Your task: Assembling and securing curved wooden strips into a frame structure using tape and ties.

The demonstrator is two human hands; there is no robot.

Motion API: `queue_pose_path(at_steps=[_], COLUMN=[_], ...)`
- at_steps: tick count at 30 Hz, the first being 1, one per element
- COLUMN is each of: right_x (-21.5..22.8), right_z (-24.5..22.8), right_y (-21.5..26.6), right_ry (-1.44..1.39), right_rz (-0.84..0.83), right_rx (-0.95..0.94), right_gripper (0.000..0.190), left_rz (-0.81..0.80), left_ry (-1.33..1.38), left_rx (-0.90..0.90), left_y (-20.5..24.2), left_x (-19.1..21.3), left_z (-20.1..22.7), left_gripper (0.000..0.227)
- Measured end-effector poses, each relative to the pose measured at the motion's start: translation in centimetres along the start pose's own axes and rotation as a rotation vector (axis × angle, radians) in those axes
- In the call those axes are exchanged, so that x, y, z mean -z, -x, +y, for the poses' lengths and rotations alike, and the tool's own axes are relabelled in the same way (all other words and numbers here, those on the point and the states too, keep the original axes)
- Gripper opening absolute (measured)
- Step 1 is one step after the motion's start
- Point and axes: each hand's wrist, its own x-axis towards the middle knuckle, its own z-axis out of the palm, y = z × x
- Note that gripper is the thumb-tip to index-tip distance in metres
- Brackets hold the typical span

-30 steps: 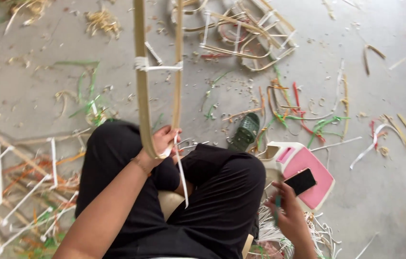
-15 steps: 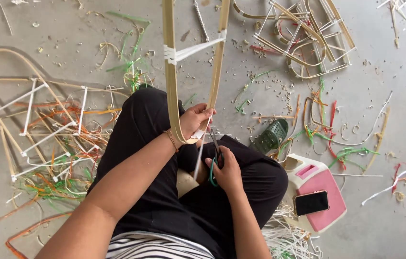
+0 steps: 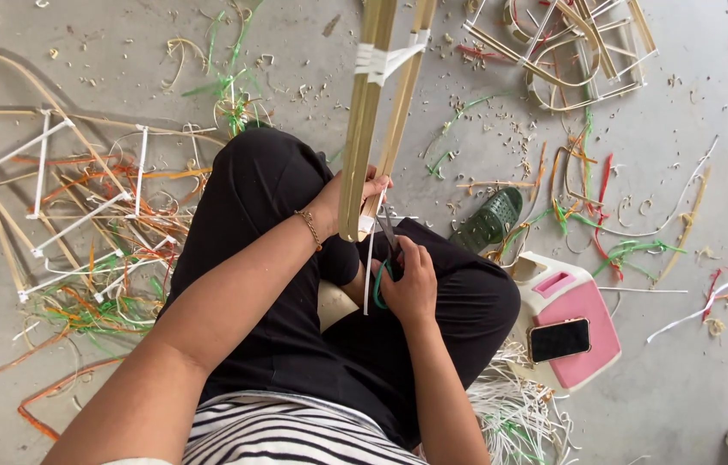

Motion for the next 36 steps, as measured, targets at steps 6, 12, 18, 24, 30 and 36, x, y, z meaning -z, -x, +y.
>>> queue_pose_path(at_steps=[6,12,18,24,30,36], right_x=[-0.4,0.1,-0.1,0.0,0.0,0.1], right_z=[0.4,0.0,0.2,0.2,0.3,0.5], right_y=[-0.3,0.0,0.1,0.2,0.3,0.4], right_ry=[0.06,0.056,0.034,0.038,0.011,0.007], right_rz=[0.062,0.035,0.052,0.049,0.045,0.049], right_rx=[-0.034,-0.021,0.009,0.021,0.026,0.065], right_gripper=[0.059,0.059,0.06,0.06,0.06,0.06], left_rz=[-0.019,0.014,0.013,0.016,0.005,0.012], left_ry=[-0.029,-0.021,-0.05,-0.079,-0.036,-0.026], left_rx=[0.093,0.136,0.103,0.1,0.096,0.066], left_y=[0.6,0.9,1.2,1.1,0.8,0.5], left_x=[-0.6,-0.8,-0.7,-0.8,-0.5,-0.3], left_z=[0.8,1.6,2.0,1.9,1.5,1.0], left_gripper=[0.015,0.015,0.019,0.02,0.02,0.021])
